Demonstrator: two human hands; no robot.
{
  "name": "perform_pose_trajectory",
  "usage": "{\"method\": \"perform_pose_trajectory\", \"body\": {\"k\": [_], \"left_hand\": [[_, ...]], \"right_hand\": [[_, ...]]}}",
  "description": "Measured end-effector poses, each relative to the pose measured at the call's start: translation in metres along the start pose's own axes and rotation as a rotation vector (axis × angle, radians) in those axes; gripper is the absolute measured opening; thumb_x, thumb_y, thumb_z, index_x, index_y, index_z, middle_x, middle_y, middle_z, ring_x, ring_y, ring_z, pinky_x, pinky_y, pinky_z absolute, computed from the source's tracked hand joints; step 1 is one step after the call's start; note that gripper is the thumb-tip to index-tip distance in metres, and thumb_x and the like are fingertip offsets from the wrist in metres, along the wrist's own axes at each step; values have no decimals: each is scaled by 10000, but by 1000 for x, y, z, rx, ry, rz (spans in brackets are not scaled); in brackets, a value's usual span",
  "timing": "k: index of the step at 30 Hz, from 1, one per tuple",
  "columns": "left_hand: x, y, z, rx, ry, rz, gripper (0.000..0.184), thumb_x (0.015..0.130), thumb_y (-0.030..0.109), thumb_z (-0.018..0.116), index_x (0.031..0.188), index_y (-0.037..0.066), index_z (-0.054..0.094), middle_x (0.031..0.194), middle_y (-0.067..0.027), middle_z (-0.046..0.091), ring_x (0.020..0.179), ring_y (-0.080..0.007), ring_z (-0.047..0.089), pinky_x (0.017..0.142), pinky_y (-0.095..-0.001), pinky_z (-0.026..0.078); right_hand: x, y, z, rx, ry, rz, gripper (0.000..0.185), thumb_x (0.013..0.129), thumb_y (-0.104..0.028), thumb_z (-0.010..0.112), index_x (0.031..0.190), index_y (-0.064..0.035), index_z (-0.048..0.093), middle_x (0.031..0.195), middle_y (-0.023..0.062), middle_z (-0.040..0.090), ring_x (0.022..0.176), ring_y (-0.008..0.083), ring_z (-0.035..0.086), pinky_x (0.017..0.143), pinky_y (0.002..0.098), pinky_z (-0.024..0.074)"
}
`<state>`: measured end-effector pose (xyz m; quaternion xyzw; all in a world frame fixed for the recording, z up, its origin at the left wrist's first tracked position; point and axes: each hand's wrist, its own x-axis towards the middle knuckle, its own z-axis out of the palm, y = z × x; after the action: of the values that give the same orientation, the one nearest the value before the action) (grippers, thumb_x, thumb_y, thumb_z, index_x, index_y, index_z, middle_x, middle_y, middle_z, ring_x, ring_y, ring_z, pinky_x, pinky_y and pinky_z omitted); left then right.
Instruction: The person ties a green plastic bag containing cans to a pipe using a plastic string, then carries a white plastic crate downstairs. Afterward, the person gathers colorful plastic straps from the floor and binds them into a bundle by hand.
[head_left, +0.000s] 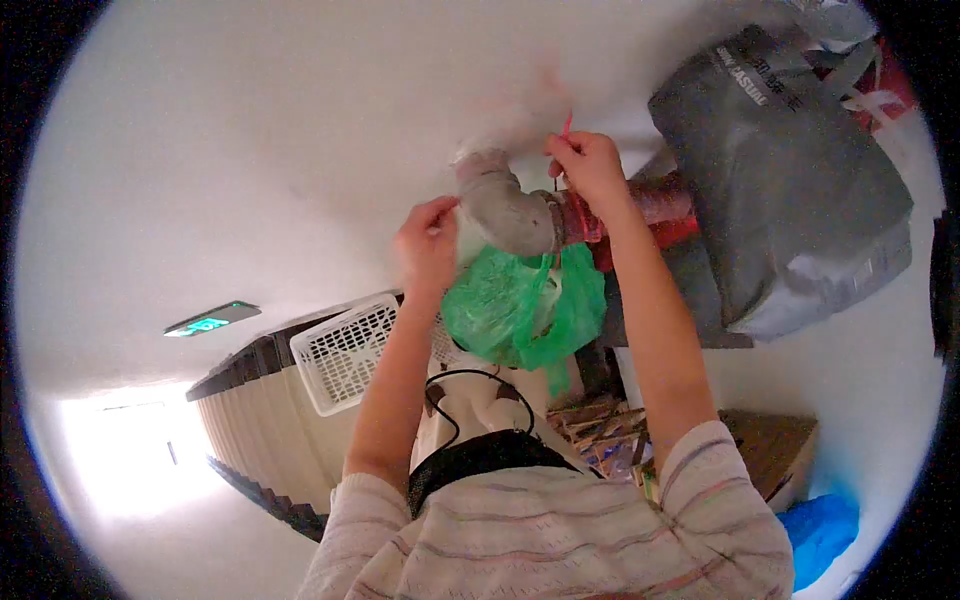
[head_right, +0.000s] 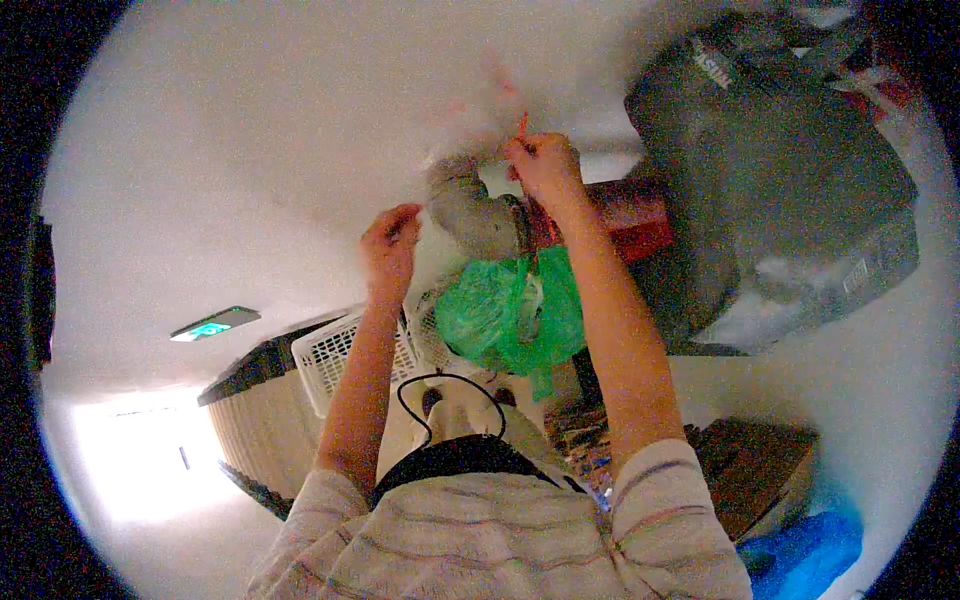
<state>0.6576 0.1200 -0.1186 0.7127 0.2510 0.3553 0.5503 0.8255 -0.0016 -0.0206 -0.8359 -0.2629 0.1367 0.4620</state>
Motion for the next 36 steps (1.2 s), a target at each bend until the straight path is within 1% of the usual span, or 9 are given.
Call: {"method": "perform_pose_trajectory", "body": {"k": [3,8,14,18,24,28,30,34,36], "left_hand": [[22,42,43,381,-183,359,187,715,197,582,870,103,632,760,-98,592,676,-250,576,591,-366,457],[46,62,77,517,-416,285,221,735,284,586,883,127,635,725,-138,603,608,-293,569,570,-407,437],[63,54,56,-333,-482,-262,163,780,175,555,794,28,625,728,-48,618,536,-139,544,461,-256,394],[71,58,35,-556,-514,-343,181,803,151,530,799,-8,617,705,-53,598,533,-85,508,451,-218,367],[57,50,35,-56,-713,260,149,753,102,571,859,9,621,698,-64,594,571,-126,536,529,-268,438],[36,61,31,-306,-773,266,181,729,98,588,898,43,621,737,-50,606,671,-142,564,617,-287,453],[33,59,31,-48,-746,426,179,729,112,593,895,52,620,749,-41,603,712,-137,567,629,-282,449],[43,64,23,-78,-1072,126,169,747,178,596,856,52,620,700,-16,576,673,-112,534,592,-253,422],[48,64,19,-149,-1122,-74,187,756,220,597,833,53,628,661,1,561,642,-97,513,570,-240,404]], "right_hand": [[-9,-7,4,-99,-14,-163,237,774,-240,549,772,-18,632,593,91,598,502,158,568,510,300,444],[-25,-25,-15,-29,-102,-59,223,801,-221,534,829,-16,617,591,78,590,500,140,541,495,279,433],[-84,-27,-34,153,-78,11,190,820,-113,518,986,-28,557,678,19,578,504,51,478,446,195,386],[-126,4,-13,-366,-403,-301,189,780,-72,515,961,-70,570,680,32,596,554,104,537,515,264,445],[-105,-52,3,-326,-358,-472,169,778,-103,517,930,-63,581,654,19,594,549,108,544,517,267,445],[-63,-89,3,-65,-316,-462,203,807,-103,475,985,-71,566,687,21,588,519,81,531,464,213,416],[-52,-112,1,42,-362,-346,204,782,-143,506,959,-77,581,739,90,611,640,209,577,575,307,456],[-24,-127,8,131,-391,-301,243,811,-143,503,1028,-40,538,754,49,603,585,78,553,537,223,448],[-13,-127,8,-113,-310,-618,263,808,-169,516,1032,-31,535,780,55,613,628,86,562,588,243,453]]}}
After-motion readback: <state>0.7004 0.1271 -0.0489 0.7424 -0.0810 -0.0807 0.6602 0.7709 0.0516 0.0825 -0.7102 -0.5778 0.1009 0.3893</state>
